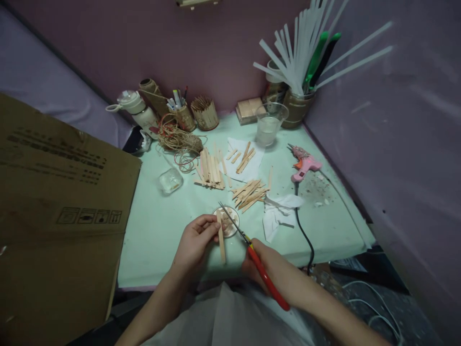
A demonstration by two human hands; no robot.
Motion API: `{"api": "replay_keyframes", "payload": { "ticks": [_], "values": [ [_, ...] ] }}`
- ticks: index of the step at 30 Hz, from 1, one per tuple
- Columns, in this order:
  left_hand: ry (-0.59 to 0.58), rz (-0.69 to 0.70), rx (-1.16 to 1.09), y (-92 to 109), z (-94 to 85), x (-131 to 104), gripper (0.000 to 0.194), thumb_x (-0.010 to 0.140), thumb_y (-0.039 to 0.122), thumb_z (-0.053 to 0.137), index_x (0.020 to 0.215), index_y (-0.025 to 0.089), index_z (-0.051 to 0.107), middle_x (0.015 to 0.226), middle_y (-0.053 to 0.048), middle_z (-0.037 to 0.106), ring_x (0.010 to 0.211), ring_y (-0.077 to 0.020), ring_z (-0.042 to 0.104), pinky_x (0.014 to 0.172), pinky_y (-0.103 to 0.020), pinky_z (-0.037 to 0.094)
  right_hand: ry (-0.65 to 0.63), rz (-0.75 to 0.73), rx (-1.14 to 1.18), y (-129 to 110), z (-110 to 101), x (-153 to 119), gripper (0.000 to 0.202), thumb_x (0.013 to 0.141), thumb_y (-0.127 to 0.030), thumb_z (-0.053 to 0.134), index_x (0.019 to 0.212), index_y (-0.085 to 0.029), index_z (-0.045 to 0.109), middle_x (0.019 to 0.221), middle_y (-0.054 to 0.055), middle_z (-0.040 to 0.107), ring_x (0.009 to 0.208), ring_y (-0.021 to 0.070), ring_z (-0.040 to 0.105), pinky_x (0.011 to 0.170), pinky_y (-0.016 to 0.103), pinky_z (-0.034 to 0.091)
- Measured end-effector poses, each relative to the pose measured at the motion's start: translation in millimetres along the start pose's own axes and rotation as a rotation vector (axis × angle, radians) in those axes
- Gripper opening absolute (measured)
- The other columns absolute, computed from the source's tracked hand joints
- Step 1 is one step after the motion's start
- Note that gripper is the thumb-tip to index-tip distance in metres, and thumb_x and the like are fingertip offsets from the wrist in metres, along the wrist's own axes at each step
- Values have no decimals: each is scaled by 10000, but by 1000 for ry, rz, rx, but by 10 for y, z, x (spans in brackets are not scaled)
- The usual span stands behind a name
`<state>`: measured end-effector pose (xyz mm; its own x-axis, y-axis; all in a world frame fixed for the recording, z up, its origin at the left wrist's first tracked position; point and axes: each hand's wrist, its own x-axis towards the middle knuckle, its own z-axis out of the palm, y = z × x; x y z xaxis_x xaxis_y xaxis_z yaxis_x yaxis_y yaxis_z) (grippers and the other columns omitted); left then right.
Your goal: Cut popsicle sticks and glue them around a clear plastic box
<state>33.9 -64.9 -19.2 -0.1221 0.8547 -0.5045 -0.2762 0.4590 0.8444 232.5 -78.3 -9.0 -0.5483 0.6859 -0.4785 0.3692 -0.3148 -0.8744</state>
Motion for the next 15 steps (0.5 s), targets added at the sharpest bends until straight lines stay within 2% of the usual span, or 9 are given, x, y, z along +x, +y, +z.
{"api": "replay_keyframes", "payload": {
  "ticks": [3,5,10,15],
  "values": [
    [-3,-24,21,-11,-24,-29,334,581,370,828,742,154,630,656,-6,678,506,-80,540,534,-216,451,-53,-37,-10,-60,31,-28,413,831,-620,585,794,-211,541,765,25,583,721,187,495,666,318,443],
    [-11,-35,33,-22,-27,-44,331,582,368,822,741,158,622,650,4,660,500,-79,537,535,-220,456,-41,-32,-10,-95,56,-21,397,817,-602,613,778,-213,543,739,15,588,692,184,500,634,313,443],
    [-24,-24,63,-71,-42,-70,277,607,342,785,736,167,612,632,16,636,490,-77,525,536,-218,445,-26,17,-37,-117,129,46,392,817,-591,596,756,-213,516,679,-8,545,620,147,427,574,290,376],
    [-50,-14,90,-135,-96,-82,201,674,307,732,761,171,613,596,37,602,501,-82,540,551,-212,430,-100,72,-27,-111,158,79,368,823,-579,561,802,-222,473,716,-6,536,645,144,404,596,288,353]
  ]
}}
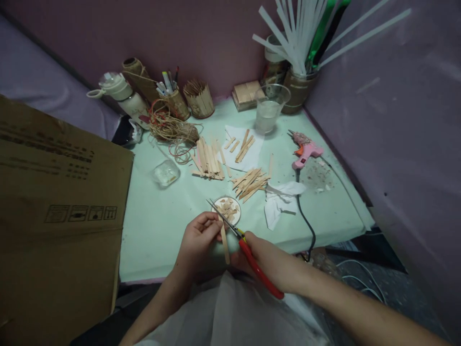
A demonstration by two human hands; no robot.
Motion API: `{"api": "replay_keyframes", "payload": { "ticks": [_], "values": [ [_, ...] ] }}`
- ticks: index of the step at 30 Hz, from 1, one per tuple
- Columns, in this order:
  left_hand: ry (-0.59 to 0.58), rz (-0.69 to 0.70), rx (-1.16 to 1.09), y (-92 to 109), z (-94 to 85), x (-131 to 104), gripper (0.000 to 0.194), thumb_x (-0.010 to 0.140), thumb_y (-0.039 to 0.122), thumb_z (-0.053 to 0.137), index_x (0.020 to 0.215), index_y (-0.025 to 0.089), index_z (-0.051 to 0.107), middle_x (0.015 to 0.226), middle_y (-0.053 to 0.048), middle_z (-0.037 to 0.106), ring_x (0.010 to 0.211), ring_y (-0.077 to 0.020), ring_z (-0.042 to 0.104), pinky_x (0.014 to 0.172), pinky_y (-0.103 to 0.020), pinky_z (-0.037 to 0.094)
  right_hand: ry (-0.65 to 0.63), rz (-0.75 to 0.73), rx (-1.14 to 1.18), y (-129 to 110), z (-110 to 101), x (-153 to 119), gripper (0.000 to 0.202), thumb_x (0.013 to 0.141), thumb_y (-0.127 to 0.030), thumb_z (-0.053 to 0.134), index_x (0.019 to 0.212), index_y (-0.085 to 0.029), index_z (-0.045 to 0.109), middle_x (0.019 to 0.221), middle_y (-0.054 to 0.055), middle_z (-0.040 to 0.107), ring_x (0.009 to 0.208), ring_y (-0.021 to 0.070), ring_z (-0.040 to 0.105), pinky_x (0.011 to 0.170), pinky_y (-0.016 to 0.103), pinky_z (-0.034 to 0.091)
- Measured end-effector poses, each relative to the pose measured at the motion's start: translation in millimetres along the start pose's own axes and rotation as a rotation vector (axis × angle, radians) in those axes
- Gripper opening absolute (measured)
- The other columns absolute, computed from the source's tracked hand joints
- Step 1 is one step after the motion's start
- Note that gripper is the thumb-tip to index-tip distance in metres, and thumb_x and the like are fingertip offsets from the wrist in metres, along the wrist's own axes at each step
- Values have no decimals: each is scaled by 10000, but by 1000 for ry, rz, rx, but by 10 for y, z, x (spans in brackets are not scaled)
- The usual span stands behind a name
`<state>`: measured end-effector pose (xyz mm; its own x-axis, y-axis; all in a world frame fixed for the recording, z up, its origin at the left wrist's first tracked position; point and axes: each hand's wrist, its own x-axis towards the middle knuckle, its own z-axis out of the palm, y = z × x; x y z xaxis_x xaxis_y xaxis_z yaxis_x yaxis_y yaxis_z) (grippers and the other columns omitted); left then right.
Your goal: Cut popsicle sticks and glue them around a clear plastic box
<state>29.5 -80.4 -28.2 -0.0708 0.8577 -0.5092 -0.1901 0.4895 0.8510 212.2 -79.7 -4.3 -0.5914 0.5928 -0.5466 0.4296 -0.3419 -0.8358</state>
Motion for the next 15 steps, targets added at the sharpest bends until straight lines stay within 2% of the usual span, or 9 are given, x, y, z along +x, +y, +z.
{"api": "replay_keyframes", "payload": {
  "ticks": [6,11,15],
  "values": [
    [-6,-8,15,-3,-27,7,184,705,315,720,764,173,619,598,42,595,517,-78,537,558,-203,422,-8,66,-71,-14,-11,-2,342,798,-545,584,840,-225,470,753,8,567,656,153,418,628,308,364],
    [-13,-43,31,27,-32,7,173,694,309,718,754,164,645,575,36,590,519,-88,538,553,-209,418,-21,122,-34,-88,-1,15,368,768,-563,609,799,-219,482,722,14,556,641,153,406,596,295,349],
    [-28,-92,60,14,-44,-11,143,688,292,702,725,159,668,553,32,594,521,-96,540,559,-214,422,-2,209,30,-42,37,29,410,765,-613,597,758,-213,507,735,29,576,673,172,440,598,293,349]
  ]
}}
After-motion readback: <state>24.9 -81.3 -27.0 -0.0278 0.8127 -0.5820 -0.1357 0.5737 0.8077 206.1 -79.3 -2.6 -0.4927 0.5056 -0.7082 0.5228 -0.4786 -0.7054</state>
